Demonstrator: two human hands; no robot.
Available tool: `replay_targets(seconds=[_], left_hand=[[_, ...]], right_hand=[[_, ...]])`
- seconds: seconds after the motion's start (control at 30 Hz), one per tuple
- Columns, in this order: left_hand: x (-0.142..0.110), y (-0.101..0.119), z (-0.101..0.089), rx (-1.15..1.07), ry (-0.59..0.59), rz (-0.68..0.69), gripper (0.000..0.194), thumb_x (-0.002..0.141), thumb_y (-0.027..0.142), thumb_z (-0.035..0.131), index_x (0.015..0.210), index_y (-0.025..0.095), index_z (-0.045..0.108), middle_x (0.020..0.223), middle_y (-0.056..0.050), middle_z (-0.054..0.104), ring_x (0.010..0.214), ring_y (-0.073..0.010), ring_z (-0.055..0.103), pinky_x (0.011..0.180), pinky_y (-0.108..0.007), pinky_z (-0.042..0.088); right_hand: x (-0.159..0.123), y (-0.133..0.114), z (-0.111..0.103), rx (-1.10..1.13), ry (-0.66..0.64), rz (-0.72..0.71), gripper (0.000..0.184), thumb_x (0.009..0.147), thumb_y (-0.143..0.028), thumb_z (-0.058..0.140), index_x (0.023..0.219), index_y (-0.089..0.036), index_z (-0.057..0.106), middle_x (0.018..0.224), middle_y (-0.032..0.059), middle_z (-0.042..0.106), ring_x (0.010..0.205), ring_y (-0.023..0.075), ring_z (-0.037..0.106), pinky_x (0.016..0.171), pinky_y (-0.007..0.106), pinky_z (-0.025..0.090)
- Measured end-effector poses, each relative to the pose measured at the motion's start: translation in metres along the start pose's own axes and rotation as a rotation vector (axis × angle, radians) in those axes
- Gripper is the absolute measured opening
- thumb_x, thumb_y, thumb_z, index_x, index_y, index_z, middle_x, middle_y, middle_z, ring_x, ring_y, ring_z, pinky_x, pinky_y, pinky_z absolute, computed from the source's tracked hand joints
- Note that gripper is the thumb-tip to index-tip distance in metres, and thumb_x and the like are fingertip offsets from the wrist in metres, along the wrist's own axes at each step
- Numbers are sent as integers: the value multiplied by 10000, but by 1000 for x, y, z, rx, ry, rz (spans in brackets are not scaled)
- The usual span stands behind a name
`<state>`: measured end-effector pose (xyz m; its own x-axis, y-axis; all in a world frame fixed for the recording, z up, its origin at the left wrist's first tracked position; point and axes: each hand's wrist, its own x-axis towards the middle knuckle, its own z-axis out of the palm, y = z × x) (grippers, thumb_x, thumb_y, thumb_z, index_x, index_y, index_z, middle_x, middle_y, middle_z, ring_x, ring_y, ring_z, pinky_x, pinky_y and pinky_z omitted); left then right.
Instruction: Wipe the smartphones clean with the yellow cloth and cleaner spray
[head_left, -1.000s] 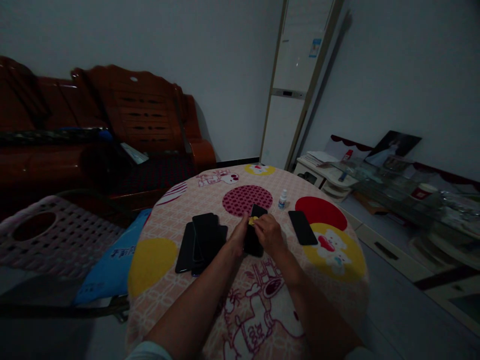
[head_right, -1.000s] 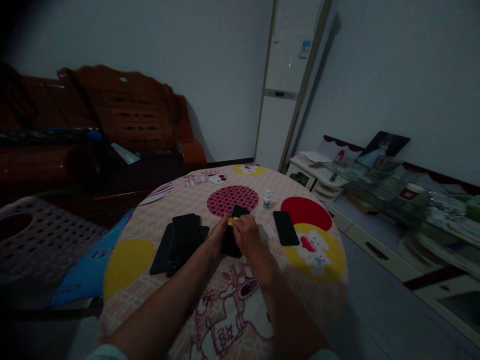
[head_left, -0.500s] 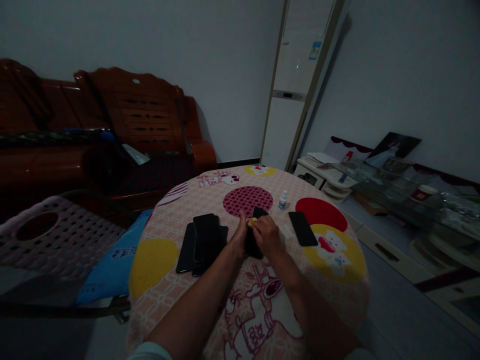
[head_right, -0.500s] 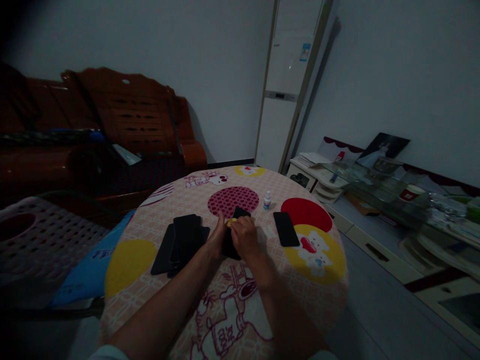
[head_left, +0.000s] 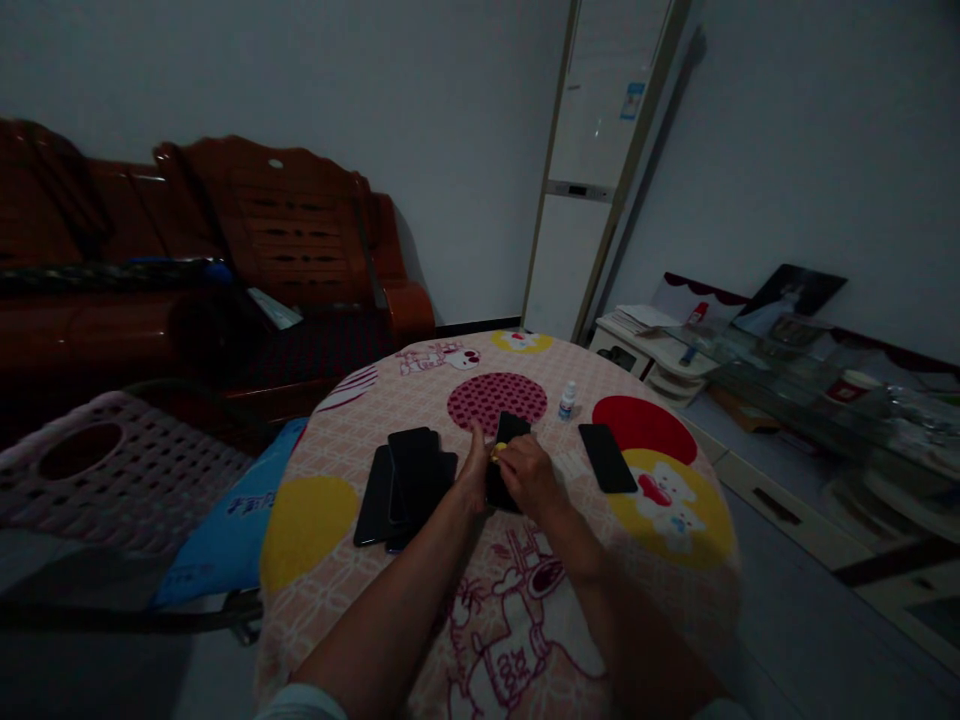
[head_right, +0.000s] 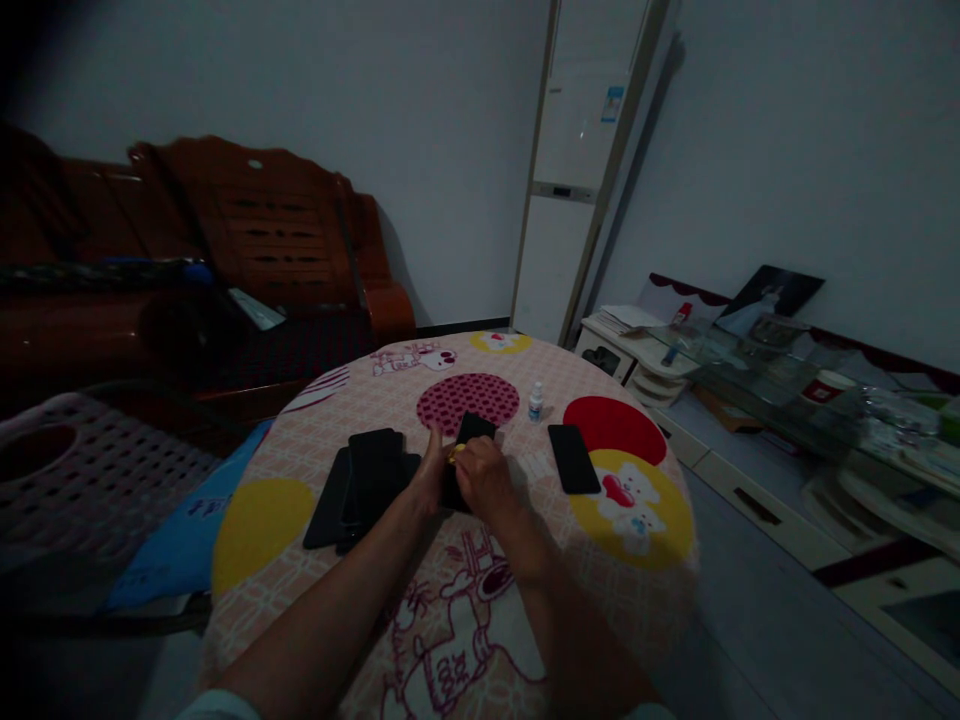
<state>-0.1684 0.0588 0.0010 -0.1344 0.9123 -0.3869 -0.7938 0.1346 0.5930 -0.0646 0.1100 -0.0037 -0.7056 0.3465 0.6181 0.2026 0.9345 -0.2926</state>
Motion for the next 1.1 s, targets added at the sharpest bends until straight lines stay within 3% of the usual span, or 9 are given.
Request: replay_targets(seconds=[0.13,0.23,0.37,0.53,0.63,0.73,0.87,1.0,1.1], left_hand=[[3,-8,6,46,12,-31,728,714,847,325,700,172,597,597,-58,621,655,-219,654,607,-302,499],[2,1,2,47,-2,21,736,752,824,287,737,165,615,555,-49,599,548,-190,614,530,-281,474],[-1,13,-5,-12,-1,84,784,756,825,245,809,152,645,631,-89,645,602,-209,636,486,-270,454],[-1,-2,3,44,31,8,741,730,832,329,786,164,644,667,-72,653,695,-217,657,586,-276,486],[-1,-16,13,64,-35,-48,764,710,846,332,828,162,651,707,-75,661,744,-222,659,649,-287,491],[-2,-21,18,103,-50,-48,754,727,831,333,850,158,650,657,-65,641,700,-216,652,643,-291,486],[0,-9,11,87,20,-7,761,747,821,304,832,147,647,657,-85,650,686,-227,657,601,-290,489],[-1,11,0,24,12,86,794,798,788,207,838,135,656,672,-104,662,638,-216,650,536,-279,481],[-3,15,0,5,19,119,805,792,794,205,869,139,667,706,-105,677,666,-219,657,565,-285,496]], right_hand=[[-1,9,-5,-6,52,78,171,856,-92,518,767,-183,633,785,54,563,819,201,492,748,326,408],[-4,4,-7,77,-48,-14,164,836,-83,547,757,-188,645,789,45,575,803,189,504,736,312,414],[-5,-8,-4,134,-159,-118,161,833,-95,560,745,-192,654,776,35,574,789,177,507,727,299,422],[-1,1,-4,49,31,16,170,848,-95,525,773,-177,653,794,60,579,819,202,499,747,325,424],[0,15,-10,19,161,107,197,865,-96,491,795,-171,660,785,68,578,818,212,497,749,337,425],[-2,21,-14,11,202,136,210,874,-97,480,813,-176,664,784,63,577,816,206,501,744,329,423],[-4,12,-13,80,66,39,168,849,-97,532,790,-180,666,773,50,579,805,192,512,733,313,422],[-5,-7,-9,149,-123,-134,141,830,-105,573,763,-187,667,762,35,580,777,178,518,710,297,417],[-3,-11,-8,133,-126,-141,146,847,-117,561,767,-183,664,773,43,577,791,185,513,726,305,418]])
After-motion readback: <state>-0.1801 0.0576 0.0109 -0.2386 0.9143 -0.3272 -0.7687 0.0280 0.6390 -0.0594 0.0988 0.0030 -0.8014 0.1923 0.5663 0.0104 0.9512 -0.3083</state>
